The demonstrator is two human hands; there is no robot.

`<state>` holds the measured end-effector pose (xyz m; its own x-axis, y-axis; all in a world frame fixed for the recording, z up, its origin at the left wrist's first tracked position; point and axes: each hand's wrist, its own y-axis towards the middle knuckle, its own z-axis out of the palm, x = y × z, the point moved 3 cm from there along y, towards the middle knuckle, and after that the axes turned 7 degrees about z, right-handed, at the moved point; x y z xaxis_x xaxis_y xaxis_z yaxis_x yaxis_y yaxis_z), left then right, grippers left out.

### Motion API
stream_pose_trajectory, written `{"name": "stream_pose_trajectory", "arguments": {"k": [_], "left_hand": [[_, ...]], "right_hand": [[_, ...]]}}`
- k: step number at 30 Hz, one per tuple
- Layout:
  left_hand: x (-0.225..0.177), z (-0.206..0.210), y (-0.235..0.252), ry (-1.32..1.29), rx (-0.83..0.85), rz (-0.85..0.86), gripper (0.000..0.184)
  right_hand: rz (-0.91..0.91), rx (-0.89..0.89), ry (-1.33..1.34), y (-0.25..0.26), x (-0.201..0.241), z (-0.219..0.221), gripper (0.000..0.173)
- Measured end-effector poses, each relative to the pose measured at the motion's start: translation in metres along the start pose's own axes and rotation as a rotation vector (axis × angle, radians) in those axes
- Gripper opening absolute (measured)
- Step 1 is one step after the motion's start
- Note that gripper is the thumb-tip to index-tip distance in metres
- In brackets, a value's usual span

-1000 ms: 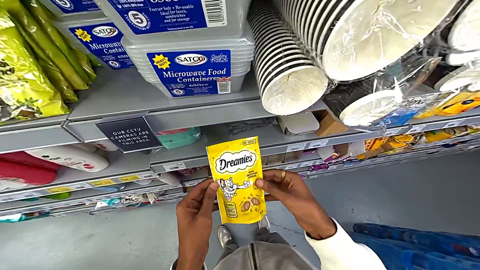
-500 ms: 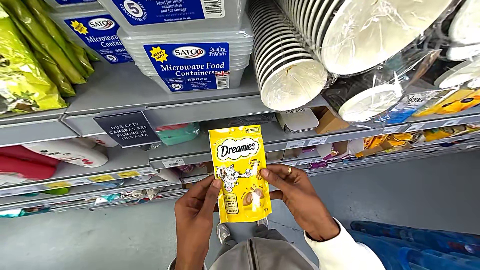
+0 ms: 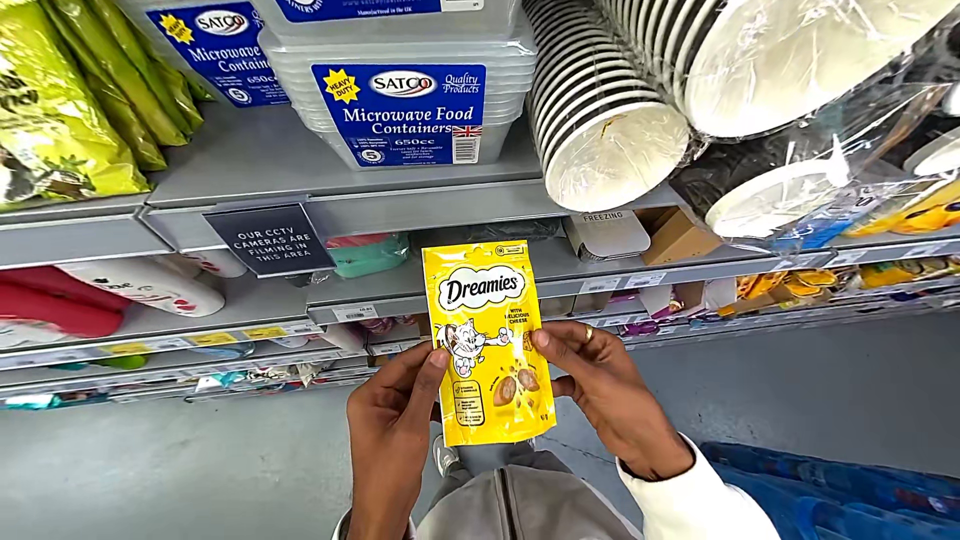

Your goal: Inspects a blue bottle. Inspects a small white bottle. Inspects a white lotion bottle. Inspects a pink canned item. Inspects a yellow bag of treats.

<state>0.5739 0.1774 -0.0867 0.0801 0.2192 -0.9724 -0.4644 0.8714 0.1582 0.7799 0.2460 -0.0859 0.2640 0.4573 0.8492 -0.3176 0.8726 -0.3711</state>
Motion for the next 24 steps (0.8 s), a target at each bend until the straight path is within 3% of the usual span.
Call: {"name": "stream_pose_trajectory", "arguments": {"k": [24], "left_hand": [[-0.0072,-0.0035,-0.002,-0.019,0.006,0.038,0.019]], "right_hand": [[-0.018,0.031,0.015,-0.0041,0.0027,0.0035,0.017]]}}
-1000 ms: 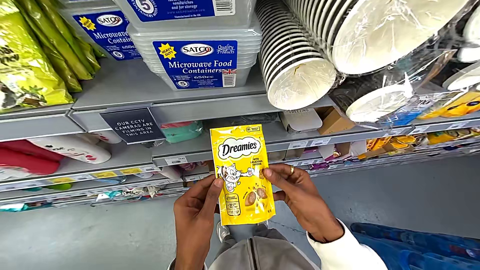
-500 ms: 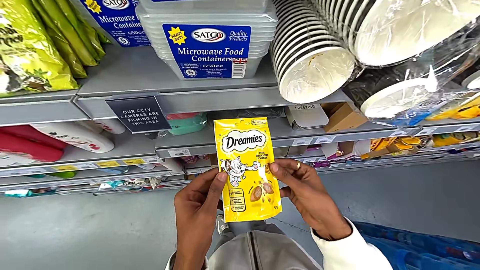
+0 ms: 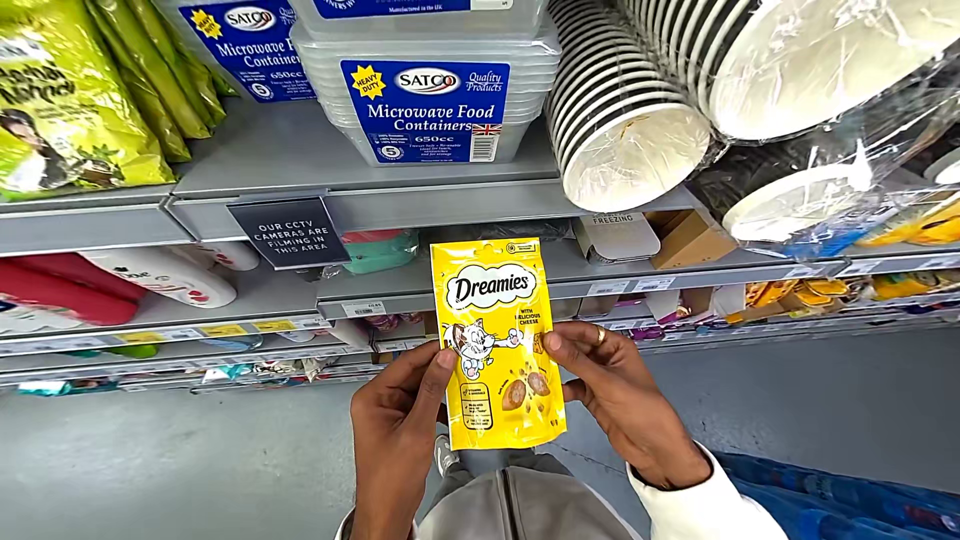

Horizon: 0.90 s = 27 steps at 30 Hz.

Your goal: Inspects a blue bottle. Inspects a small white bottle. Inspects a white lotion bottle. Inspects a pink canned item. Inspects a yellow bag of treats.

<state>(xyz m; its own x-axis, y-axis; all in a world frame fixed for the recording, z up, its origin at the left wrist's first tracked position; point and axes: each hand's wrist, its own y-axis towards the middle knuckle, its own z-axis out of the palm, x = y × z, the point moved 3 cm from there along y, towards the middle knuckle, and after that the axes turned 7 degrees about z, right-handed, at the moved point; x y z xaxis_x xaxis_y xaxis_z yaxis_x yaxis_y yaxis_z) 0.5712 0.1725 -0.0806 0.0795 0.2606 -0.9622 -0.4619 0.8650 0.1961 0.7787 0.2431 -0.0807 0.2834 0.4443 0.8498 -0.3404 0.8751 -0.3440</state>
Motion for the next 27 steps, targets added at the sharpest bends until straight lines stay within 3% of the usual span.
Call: {"name": "stream_pose_trajectory", "arguments": {"k": [27], "left_hand": [[0.0045,-0.0079,0.0075,0.087,0.016,0.12,0.018]], "right_hand": [[-0.126,-0.058,-0.117,0.0066,0.0011,0.007,0.015]]}}
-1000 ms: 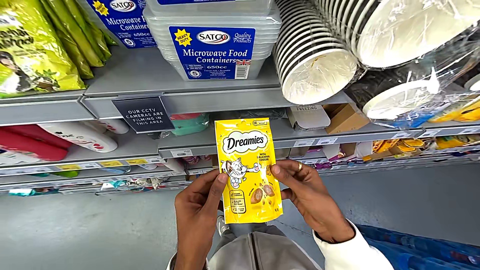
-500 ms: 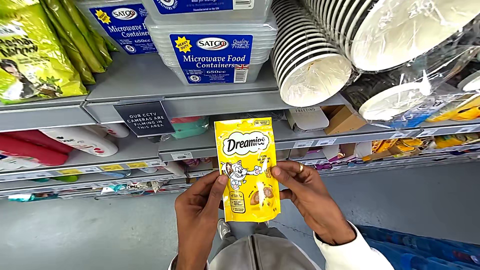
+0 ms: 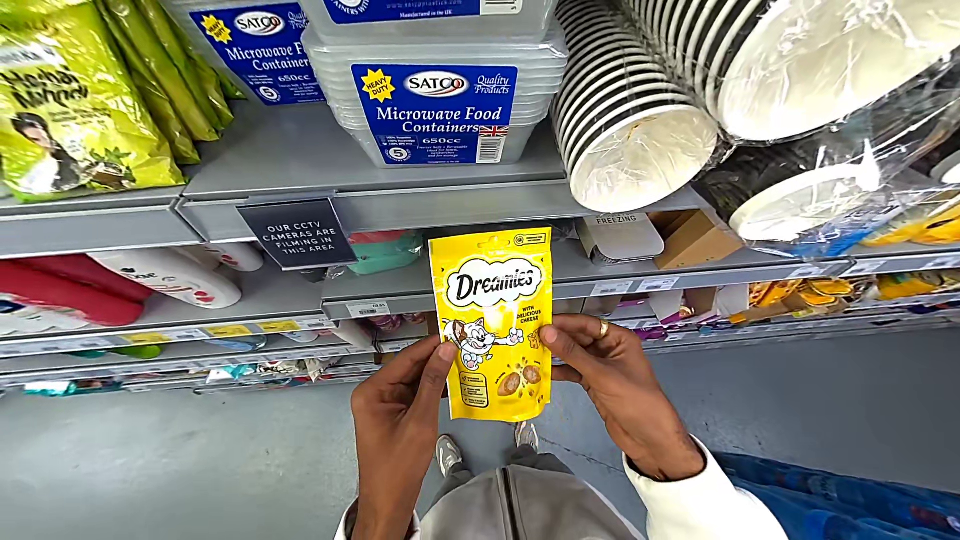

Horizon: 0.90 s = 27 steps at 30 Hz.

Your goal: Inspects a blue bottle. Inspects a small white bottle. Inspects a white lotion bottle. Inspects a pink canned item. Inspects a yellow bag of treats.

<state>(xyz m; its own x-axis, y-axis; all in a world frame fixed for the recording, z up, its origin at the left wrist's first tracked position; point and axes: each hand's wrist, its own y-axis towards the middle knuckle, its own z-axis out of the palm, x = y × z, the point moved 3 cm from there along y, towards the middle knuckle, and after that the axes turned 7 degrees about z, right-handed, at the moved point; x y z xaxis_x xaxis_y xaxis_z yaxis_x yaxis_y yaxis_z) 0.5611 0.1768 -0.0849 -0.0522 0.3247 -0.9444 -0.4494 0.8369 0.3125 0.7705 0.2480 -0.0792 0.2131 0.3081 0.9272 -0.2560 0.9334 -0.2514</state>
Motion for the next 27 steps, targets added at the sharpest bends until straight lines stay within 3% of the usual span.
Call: {"name": "stream_pose_trajectory", "arguments": {"k": [18,27], "left_hand": [[-0.001,-0.001,0.003,-0.054,0.128,-0.031,0.039],[-0.002,-0.006,0.004,-0.126,0.208,-0.059,0.043]], "right_hand": [[-0.073,0.111,-0.08,0.003,0.006,-0.011,0.05],[-0.077,0.189,-0.071,0.003,0.007,-0.015,0.052]]}}
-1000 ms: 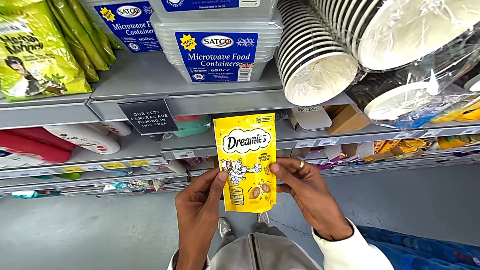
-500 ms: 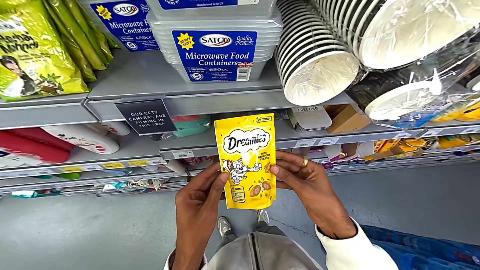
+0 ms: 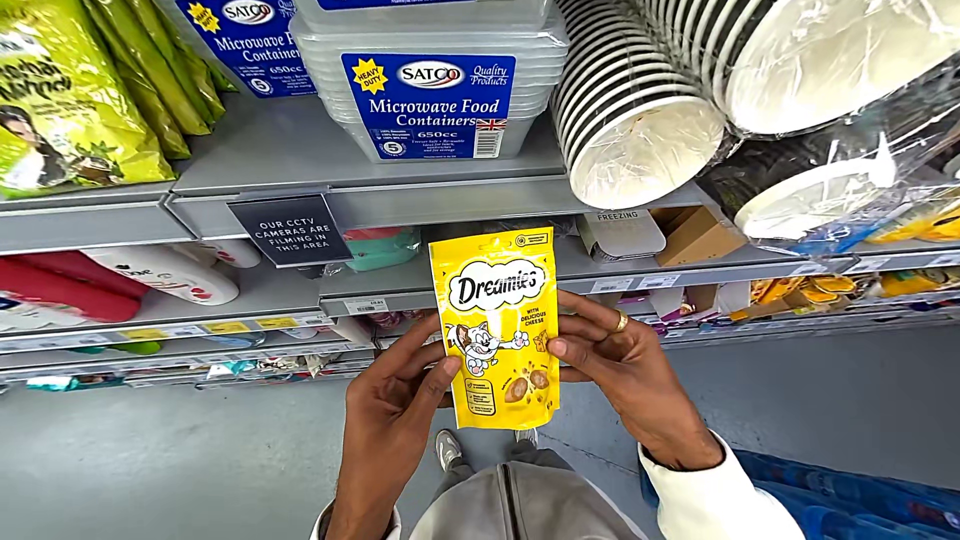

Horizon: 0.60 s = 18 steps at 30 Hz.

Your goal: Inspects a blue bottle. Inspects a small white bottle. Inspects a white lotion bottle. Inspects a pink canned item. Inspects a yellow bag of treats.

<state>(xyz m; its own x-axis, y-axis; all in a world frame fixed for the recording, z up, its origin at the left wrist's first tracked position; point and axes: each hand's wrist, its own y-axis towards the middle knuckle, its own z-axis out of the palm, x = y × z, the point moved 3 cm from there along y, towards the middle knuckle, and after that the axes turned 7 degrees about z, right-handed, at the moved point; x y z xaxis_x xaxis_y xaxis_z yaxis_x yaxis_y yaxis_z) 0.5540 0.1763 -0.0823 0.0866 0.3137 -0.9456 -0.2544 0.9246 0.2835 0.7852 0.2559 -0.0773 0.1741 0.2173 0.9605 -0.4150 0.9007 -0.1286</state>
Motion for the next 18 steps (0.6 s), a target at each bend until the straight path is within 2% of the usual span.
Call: {"name": "stream_pose_trajectory", "arguments": {"k": [18], "left_hand": [[0.0028,-0.0038,-0.0006,-0.006,0.027,-0.042,0.044]], "right_hand": [[0.048,-0.032,0.012,-0.0002,-0.0052,0.0018,0.049]]}}
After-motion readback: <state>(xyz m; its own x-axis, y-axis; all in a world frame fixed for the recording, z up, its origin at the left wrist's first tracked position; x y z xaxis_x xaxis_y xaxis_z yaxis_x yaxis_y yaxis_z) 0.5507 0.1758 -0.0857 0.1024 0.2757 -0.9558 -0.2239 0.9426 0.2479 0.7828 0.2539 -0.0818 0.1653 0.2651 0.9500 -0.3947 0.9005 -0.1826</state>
